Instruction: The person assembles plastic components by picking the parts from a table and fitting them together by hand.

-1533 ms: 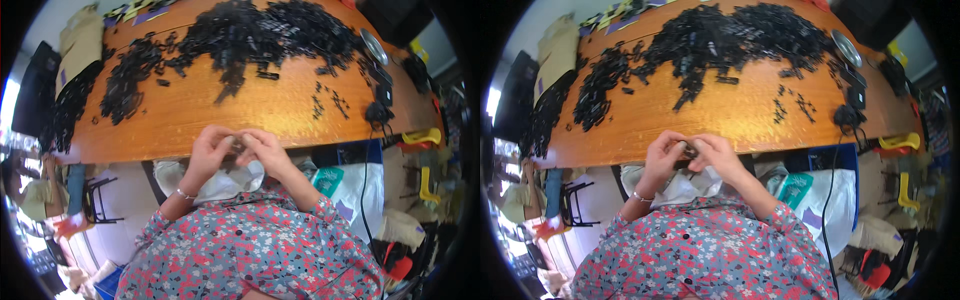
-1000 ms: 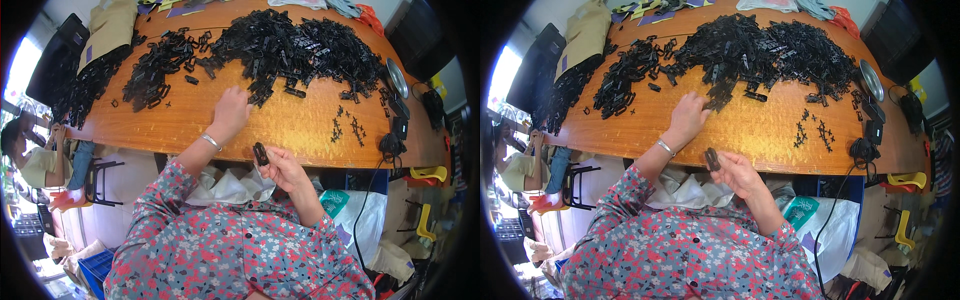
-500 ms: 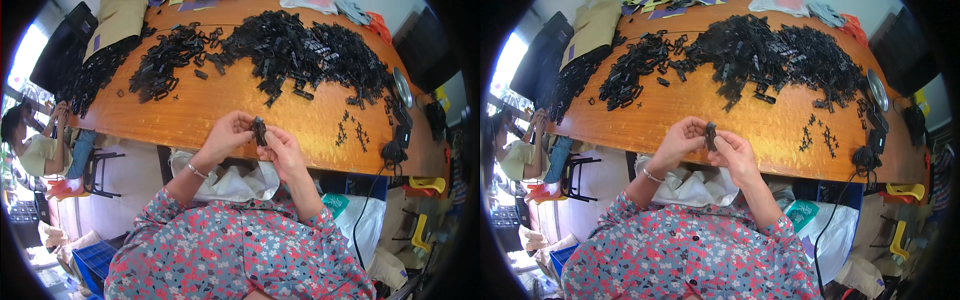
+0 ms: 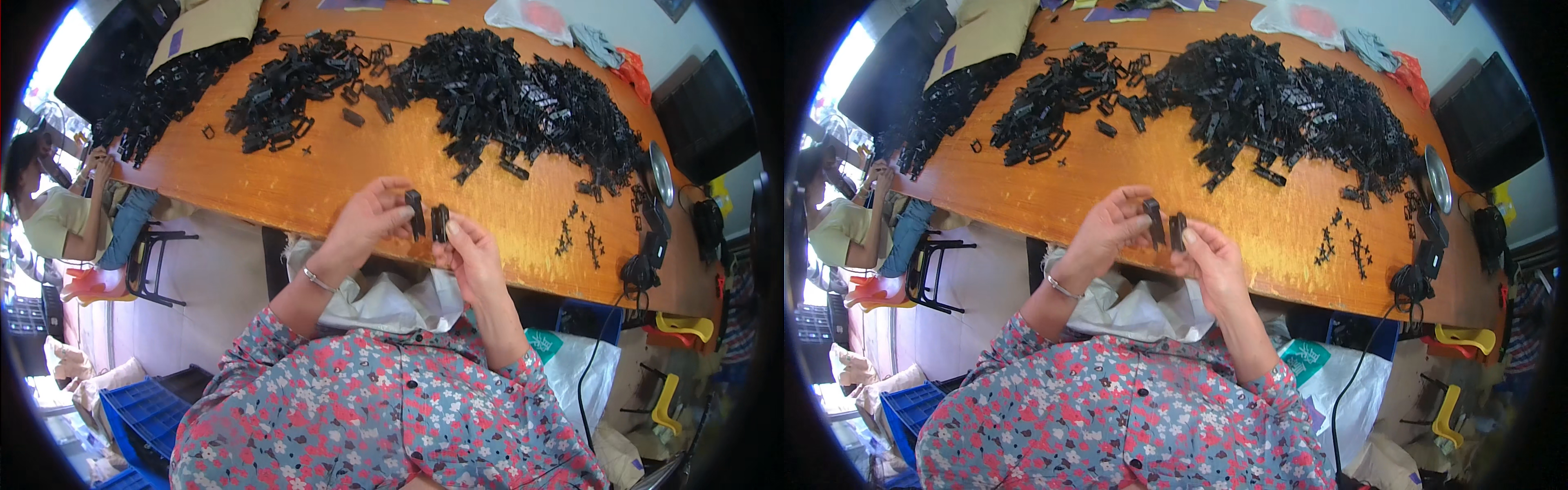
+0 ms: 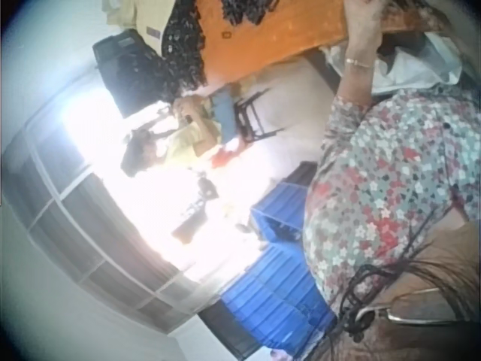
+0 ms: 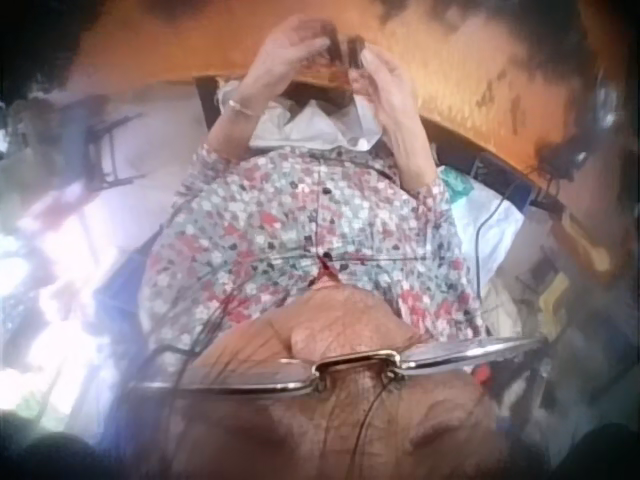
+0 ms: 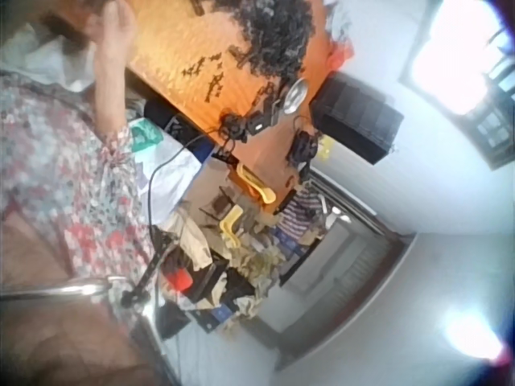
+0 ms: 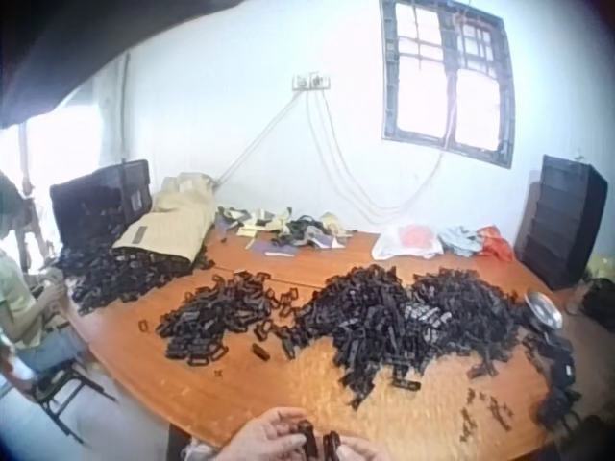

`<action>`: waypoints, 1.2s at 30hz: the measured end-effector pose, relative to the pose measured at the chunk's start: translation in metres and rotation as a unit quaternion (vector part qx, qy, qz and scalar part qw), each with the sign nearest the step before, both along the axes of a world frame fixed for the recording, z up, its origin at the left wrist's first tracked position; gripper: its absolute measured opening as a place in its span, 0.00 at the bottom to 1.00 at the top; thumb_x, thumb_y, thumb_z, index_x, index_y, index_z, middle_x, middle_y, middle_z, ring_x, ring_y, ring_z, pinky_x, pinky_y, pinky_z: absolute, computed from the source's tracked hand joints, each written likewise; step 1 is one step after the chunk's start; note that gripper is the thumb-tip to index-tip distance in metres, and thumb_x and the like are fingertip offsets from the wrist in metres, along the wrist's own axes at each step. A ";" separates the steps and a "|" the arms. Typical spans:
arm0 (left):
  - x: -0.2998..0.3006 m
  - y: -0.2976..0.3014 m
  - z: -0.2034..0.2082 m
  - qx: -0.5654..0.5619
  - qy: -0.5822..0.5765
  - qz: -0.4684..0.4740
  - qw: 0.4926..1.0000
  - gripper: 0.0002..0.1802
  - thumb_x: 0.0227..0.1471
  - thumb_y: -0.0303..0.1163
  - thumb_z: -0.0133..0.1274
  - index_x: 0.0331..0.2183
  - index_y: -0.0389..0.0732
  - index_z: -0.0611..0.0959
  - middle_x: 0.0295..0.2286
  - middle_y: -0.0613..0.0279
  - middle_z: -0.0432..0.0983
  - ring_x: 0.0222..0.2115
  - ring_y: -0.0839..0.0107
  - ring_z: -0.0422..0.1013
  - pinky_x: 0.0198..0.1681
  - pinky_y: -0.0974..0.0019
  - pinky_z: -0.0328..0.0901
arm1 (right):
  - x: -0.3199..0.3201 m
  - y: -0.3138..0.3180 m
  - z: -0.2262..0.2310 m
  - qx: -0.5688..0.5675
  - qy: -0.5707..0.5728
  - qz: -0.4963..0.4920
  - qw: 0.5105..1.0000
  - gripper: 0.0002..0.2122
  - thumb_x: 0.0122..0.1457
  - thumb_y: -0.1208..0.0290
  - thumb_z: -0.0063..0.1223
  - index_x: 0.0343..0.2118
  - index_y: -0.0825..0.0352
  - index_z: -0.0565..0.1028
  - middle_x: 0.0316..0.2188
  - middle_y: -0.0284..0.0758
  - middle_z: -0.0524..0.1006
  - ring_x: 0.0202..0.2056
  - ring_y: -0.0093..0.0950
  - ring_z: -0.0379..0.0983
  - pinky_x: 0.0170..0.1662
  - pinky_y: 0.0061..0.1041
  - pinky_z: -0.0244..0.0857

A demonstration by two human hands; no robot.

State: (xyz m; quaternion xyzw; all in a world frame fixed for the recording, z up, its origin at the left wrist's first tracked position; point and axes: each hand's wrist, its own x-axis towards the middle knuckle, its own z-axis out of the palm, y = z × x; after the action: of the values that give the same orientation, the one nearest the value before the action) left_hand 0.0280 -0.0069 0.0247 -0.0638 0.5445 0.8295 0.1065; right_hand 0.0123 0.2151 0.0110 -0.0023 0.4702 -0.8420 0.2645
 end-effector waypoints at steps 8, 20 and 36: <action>0.000 0.002 0.011 -0.043 0.078 0.001 0.996 0.21 0.61 0.23 0.60 0.55 0.36 0.78 0.46 0.63 0.78 0.42 0.78 0.77 0.42 0.74 0.74 | -0.001 -0.014 0.014 0.230 0.195 -0.025 0.953 0.12 0.65 0.75 0.61 0.49 0.72 0.79 0.34 0.31 0.83 0.31 0.17 0.77 0.33 0.19 0.73; 0.017 0.025 0.016 -0.072 0.120 0.034 0.990 0.27 0.62 0.19 0.56 0.61 0.32 0.71 0.50 0.58 0.76 0.51 0.72 0.75 0.57 0.67 0.70 | -0.004 -0.015 0.030 0.422 0.413 -0.064 0.805 0.13 0.52 0.79 0.71 0.38 0.69 0.77 0.30 0.37 0.73 0.28 0.30 0.75 0.32 0.29 0.69; 0.025 0.025 0.010 -0.099 0.144 0.064 0.983 0.16 0.62 0.19 0.52 0.51 0.33 0.79 0.44 0.60 0.81 0.46 0.74 0.77 0.48 0.69 0.74 | -0.001 -0.034 0.011 0.265 0.284 0.014 0.921 0.18 0.59 0.85 0.58 0.53 0.72 0.73 0.44 0.37 0.80 0.47 0.25 0.79 0.49 0.25 0.74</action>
State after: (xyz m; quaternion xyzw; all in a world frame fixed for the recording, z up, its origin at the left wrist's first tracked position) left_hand 0.0532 0.0186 0.0345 0.0113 0.6284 0.7771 -0.0334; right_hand 0.0110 0.1807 0.0220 -0.1779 0.7315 -0.6468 0.1223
